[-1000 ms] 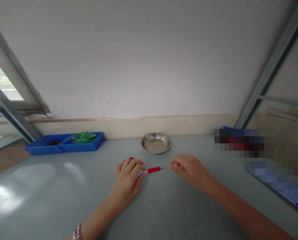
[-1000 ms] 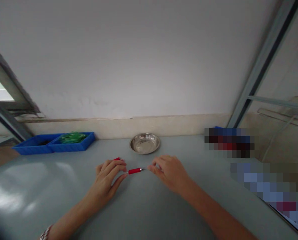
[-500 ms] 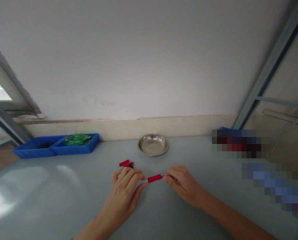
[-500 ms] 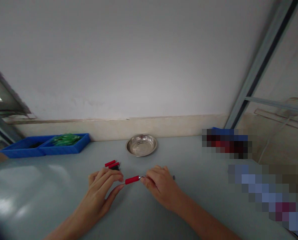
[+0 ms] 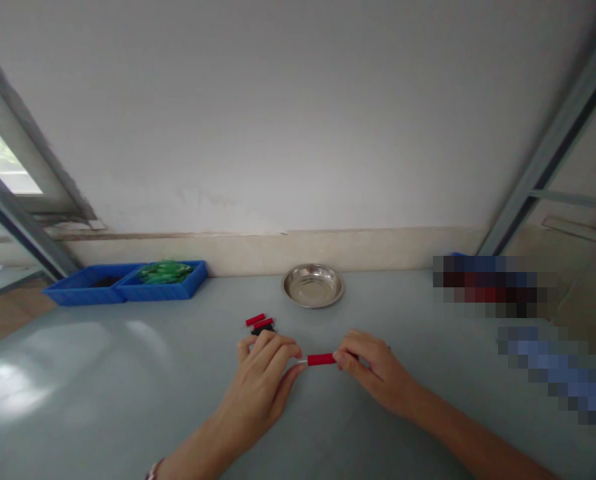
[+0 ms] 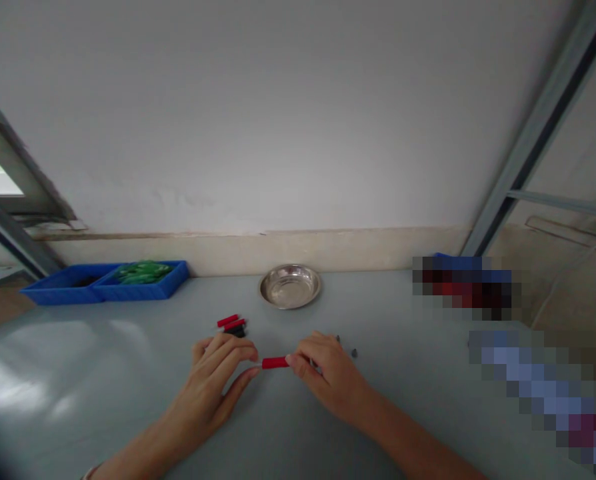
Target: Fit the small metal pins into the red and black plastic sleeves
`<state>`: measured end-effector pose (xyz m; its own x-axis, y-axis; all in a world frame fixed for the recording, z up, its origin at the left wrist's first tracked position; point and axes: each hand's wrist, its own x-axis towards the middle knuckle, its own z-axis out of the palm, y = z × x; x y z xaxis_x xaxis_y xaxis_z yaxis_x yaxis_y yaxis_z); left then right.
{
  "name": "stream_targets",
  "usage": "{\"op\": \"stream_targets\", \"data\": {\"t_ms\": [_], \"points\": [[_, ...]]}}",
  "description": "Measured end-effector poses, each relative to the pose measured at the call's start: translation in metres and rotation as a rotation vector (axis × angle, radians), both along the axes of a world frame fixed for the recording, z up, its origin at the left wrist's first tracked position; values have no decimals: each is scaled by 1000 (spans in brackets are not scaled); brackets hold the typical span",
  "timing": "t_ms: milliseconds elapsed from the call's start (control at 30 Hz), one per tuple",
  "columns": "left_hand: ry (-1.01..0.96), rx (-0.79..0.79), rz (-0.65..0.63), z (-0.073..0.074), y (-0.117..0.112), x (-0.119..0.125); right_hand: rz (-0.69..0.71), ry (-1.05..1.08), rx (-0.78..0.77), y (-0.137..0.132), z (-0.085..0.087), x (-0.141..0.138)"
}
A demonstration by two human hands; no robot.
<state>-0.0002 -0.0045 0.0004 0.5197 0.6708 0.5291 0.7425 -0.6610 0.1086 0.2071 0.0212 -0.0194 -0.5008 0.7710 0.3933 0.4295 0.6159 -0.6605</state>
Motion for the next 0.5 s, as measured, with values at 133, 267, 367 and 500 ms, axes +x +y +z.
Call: {"op": "stream_targets", "data": {"t_ms": [133,267,367,500], "points": [[14,-45,2,-1,1,0,-15,17,-2,-1,-2,1],[71,-98,4,0,2,0,-9,42,-4,-1,-3,0],[134,-101,5,2,1,1,-17,52,35,-2,-5,-2],[199,-120,-15,3,-1,1,-49,18,106,-4,-6,-4]]}}
